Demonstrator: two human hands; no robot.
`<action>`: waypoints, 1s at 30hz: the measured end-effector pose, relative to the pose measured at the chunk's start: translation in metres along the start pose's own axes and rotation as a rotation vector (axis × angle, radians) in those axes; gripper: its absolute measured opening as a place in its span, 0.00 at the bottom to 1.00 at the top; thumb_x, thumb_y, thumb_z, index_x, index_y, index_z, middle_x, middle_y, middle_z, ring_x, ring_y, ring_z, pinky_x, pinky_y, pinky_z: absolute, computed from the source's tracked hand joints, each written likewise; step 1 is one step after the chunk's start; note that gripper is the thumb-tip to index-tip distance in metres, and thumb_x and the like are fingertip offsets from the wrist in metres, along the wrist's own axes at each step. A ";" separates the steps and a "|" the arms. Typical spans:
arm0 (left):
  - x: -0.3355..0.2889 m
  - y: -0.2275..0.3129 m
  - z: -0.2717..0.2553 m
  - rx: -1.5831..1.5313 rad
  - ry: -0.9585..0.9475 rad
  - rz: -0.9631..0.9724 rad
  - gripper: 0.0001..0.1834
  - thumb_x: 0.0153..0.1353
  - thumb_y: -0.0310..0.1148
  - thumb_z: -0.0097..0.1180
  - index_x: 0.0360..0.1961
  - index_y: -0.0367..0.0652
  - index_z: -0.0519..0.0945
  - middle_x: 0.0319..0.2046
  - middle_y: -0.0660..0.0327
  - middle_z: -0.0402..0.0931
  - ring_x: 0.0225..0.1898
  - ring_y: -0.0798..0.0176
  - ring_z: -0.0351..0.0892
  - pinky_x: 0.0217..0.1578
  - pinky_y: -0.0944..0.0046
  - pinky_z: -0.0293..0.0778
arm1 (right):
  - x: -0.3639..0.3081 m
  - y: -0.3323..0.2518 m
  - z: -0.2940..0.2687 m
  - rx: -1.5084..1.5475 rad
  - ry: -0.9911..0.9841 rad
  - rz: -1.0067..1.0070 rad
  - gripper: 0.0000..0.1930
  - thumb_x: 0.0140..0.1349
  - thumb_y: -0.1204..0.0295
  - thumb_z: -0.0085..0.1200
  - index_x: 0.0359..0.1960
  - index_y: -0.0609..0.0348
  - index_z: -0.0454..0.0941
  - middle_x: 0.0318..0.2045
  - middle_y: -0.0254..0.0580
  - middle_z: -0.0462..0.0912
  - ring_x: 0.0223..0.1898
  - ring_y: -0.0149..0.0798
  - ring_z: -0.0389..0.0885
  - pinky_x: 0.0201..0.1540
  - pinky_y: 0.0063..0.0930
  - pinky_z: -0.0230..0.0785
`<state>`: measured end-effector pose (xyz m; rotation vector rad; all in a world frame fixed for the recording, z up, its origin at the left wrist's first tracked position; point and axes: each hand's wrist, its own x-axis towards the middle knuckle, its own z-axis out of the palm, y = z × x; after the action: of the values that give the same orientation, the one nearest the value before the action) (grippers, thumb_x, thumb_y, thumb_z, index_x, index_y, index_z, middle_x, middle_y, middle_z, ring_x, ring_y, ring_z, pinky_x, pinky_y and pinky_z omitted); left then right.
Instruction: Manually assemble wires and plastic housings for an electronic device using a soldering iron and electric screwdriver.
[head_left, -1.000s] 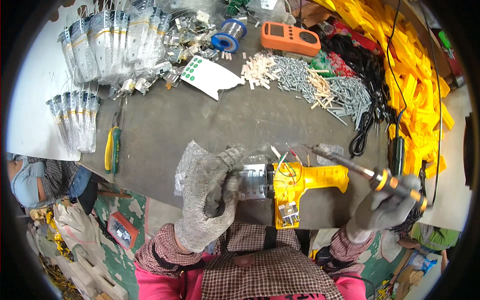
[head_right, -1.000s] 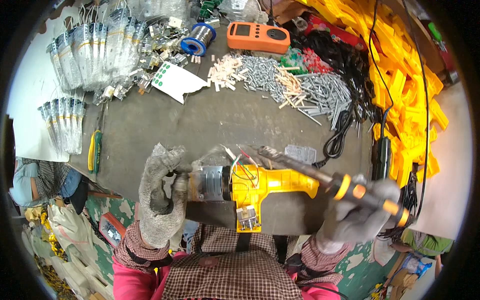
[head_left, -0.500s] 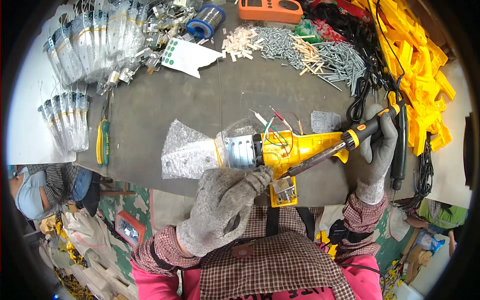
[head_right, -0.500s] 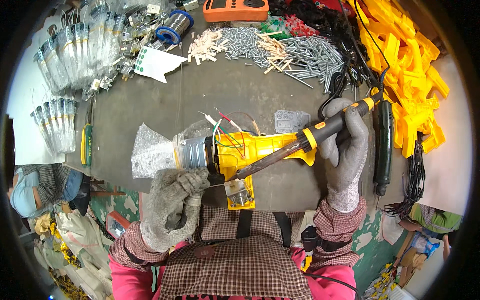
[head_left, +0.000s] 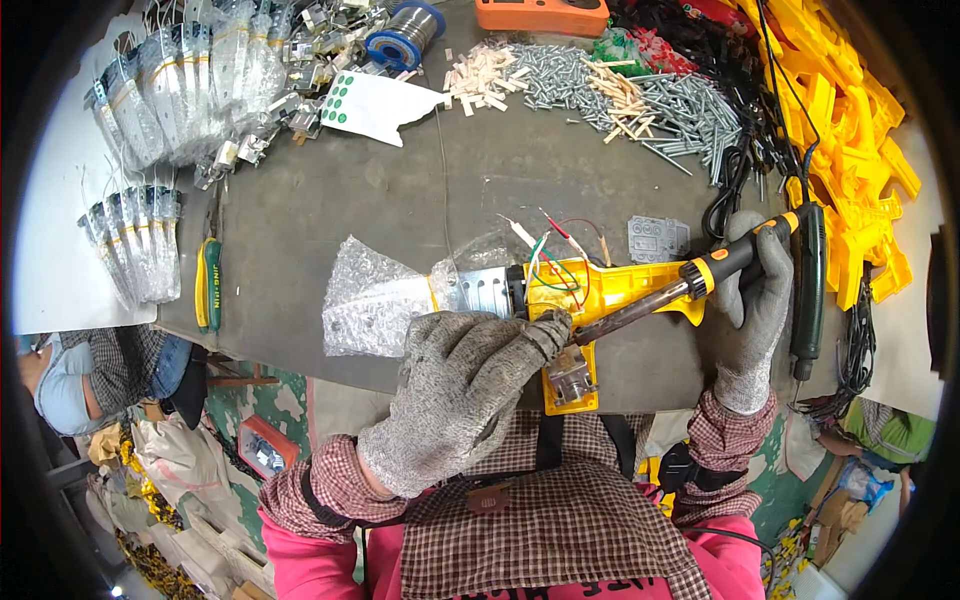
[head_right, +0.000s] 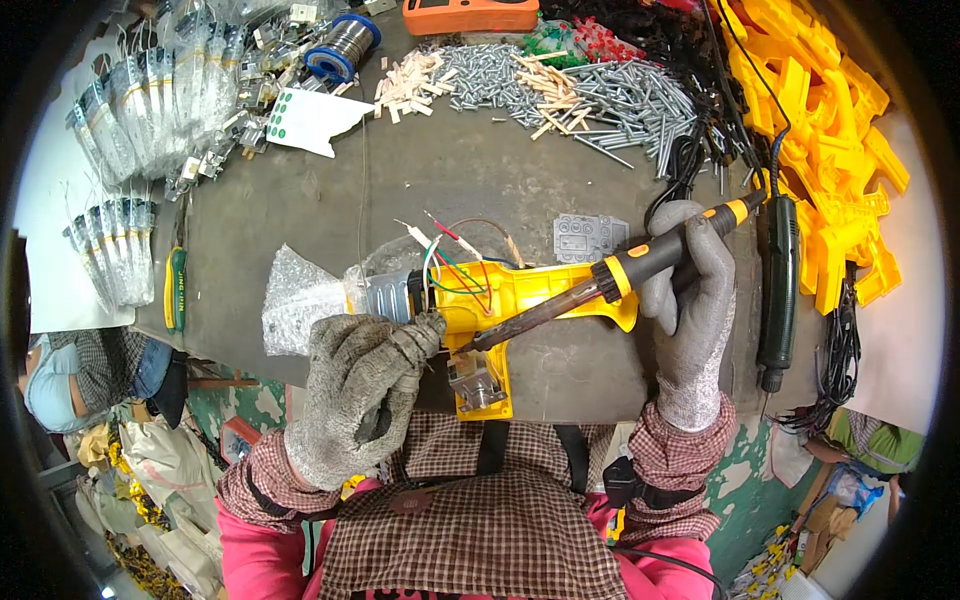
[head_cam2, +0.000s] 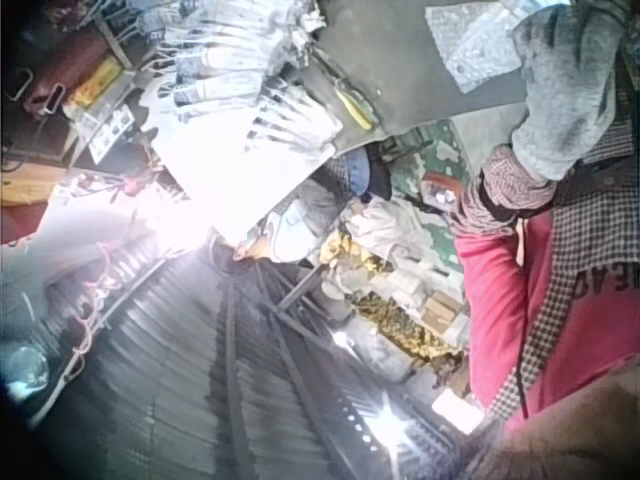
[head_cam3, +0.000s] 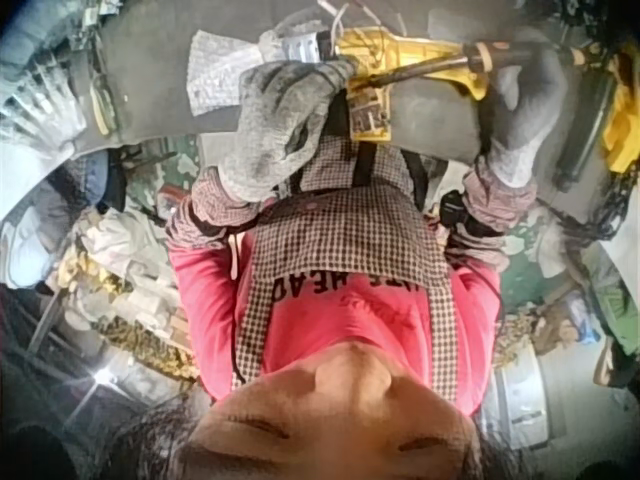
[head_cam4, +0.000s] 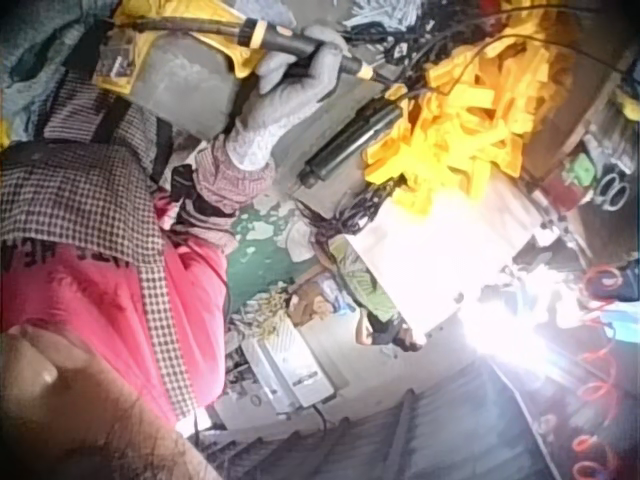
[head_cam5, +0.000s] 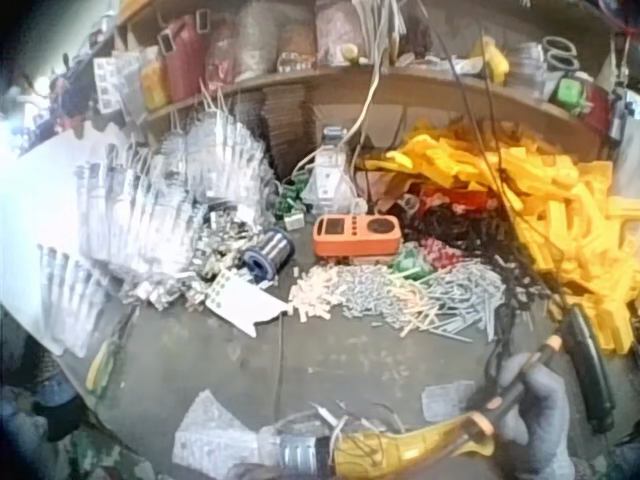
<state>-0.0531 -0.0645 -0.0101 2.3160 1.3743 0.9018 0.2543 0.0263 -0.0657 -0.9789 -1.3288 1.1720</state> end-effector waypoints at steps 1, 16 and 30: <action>0.000 0.000 0.000 0.001 -0.010 0.005 0.29 0.45 0.16 0.62 0.53 0.36 0.80 0.41 0.57 0.80 0.42 0.52 0.78 0.49 0.52 0.68 | 0.001 -0.003 0.002 0.058 -0.005 0.021 0.16 0.72 0.81 0.44 0.58 0.53 0.67 0.48 0.42 0.72 0.38 0.28 0.71 0.46 0.23 0.70; 0.015 -0.012 -0.020 -0.167 0.008 0.044 0.17 0.46 0.16 0.60 0.39 0.41 0.85 0.31 0.60 0.80 0.31 0.57 0.75 0.36 0.56 0.71 | 0.014 -0.041 0.043 0.270 0.118 0.212 0.16 0.75 0.58 0.37 0.39 0.57 0.70 0.13 0.25 0.64 0.13 0.20 0.58 0.19 0.15 0.49; 0.032 -0.045 -0.027 0.135 -0.027 0.156 0.09 0.55 0.30 0.64 0.38 0.48 0.85 0.36 0.64 0.83 0.35 0.65 0.82 0.35 0.62 0.75 | 0.011 -0.043 0.041 0.289 0.182 0.272 0.16 0.74 0.58 0.41 0.40 0.59 0.69 0.11 0.27 0.65 0.09 0.20 0.54 0.13 0.16 0.41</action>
<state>-0.0902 -0.0159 -0.0028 2.5572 1.2945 0.8421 0.2153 0.0243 -0.0201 -1.0463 -0.8718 1.3988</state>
